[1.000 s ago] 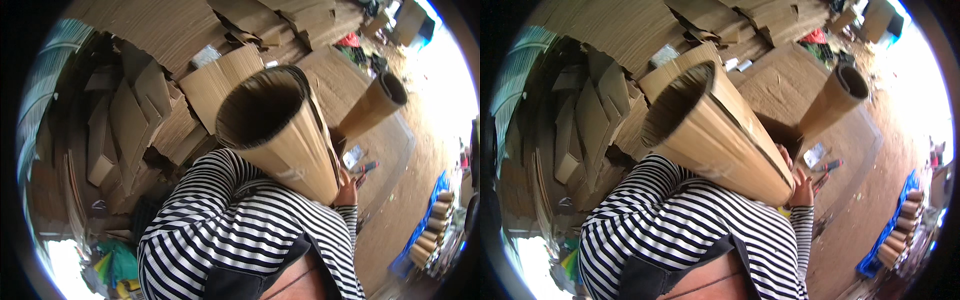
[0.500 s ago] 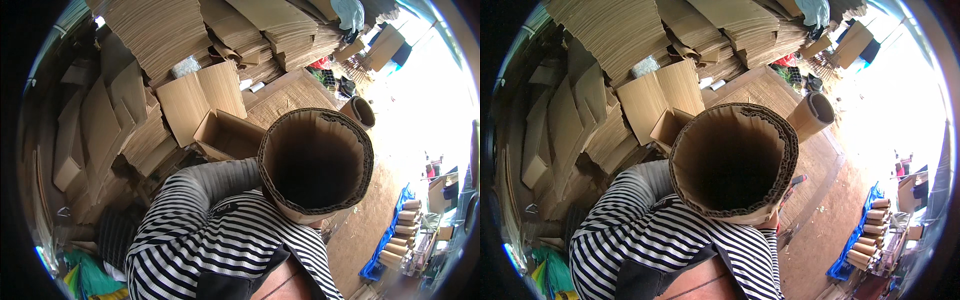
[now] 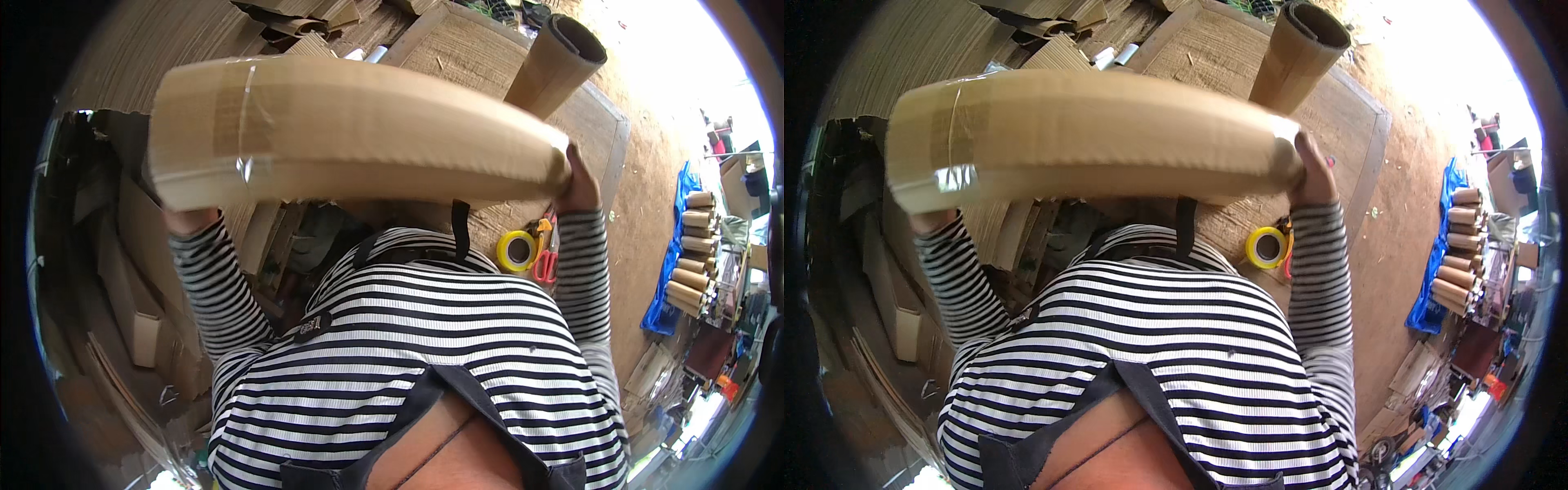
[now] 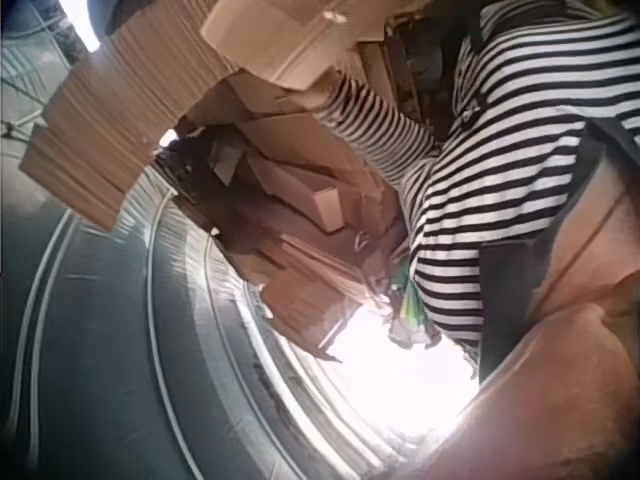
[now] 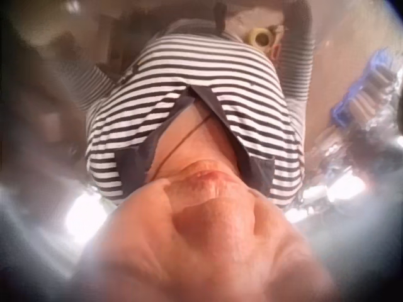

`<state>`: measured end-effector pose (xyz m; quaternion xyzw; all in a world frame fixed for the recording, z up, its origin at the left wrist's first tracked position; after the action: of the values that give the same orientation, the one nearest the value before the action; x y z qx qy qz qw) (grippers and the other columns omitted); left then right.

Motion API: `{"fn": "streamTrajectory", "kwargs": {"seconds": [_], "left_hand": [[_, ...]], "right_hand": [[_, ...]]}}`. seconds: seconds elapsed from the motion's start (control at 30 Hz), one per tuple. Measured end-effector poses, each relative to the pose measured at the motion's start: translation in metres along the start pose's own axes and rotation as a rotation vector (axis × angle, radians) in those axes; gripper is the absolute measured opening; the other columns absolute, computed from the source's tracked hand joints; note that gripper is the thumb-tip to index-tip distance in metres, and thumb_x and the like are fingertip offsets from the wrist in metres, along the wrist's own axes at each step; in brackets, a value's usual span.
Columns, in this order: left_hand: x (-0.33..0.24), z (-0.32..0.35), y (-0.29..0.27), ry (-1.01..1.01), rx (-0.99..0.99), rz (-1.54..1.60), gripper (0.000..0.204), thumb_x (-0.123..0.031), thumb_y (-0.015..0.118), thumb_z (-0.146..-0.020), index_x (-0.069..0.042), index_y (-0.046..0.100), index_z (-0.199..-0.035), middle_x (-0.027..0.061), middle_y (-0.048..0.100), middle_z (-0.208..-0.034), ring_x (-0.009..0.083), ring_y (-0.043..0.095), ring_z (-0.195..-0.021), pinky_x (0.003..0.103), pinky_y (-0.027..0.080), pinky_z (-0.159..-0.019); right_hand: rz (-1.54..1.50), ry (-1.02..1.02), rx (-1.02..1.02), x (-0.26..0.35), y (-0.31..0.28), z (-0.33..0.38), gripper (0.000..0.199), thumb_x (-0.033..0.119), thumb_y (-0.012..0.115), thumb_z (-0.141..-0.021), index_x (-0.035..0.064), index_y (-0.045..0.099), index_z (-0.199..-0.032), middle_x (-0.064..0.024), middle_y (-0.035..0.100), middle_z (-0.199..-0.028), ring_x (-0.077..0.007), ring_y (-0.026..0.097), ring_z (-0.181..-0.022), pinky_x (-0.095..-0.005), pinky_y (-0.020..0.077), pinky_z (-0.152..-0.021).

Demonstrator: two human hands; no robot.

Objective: The person tapes a cardboard box, then inserts a cardboard tube into it. They trim the tube's edge with scissors, then repeat the process with a second tube. Finally, they carry both tubes away.

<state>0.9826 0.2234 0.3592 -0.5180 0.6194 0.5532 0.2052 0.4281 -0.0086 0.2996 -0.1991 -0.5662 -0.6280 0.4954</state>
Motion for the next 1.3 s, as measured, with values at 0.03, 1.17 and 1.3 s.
{"fn": "streamTrajectory", "kwargs": {"seconds": [0.03, 1.17, 1.3], "left_hand": [[0.017, -0.002, -0.024, -0.015, 0.002, 0.098, 0.047, -0.035, 0.047, -0.097, -0.004, 0.046, -0.133, 0.0109, 0.052, -0.132, 0.0236, 0.051, -0.119, 0.042, 0.045, -0.099], [0.307, -0.003, -0.122, -0.325, -0.291, -0.506, 0.039, -0.005, 0.054, -0.086, -0.009, 0.057, -0.124, 0.0099, 0.056, -0.128, 0.0292, 0.047, -0.119, 0.039, 0.036, -0.105], [0.281, -0.032, -0.070, -0.649, -0.115, -1.551, 0.043, -0.009, 0.049, -0.086, -0.018, 0.056, -0.127, 0.0164, 0.048, -0.134, 0.0344, 0.040, -0.128, 0.042, 0.031, -0.110]], "right_hand": [[0.076, -0.015, 0.046, 0.010, 0.022, -0.006, 0.049, 0.029, 0.056, -0.094, -0.0014, 0.047, -0.131, -0.0131, 0.057, -0.123, -0.0233, 0.056, -0.111, -0.0362, 0.0462, -0.096], [1.254, 0.048, -0.218, -0.080, -0.101, -0.093, 0.060, 0.049, 0.066, -0.084, -0.0004, 0.060, -0.117, -0.0147, 0.066, -0.105, -0.0222, 0.062, -0.097, -0.0325, 0.0464, -0.087], [1.378, 0.093, -0.293, -0.076, -0.105, -0.083, 0.067, 0.057, 0.064, -0.081, -0.0007, 0.061, -0.115, -0.0193, 0.067, -0.104, -0.0272, 0.064, -0.098, -0.0358, 0.0472, -0.087]]}}
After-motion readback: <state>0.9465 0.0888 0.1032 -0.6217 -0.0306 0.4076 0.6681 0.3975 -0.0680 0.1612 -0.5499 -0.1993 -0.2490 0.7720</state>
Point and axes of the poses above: each hand's wrist, its own z-axis away from the middle knuckle, its own y-axis out of the palm, x = y × z, the point moved 8 cm from there along -z, towards the middle knuckle
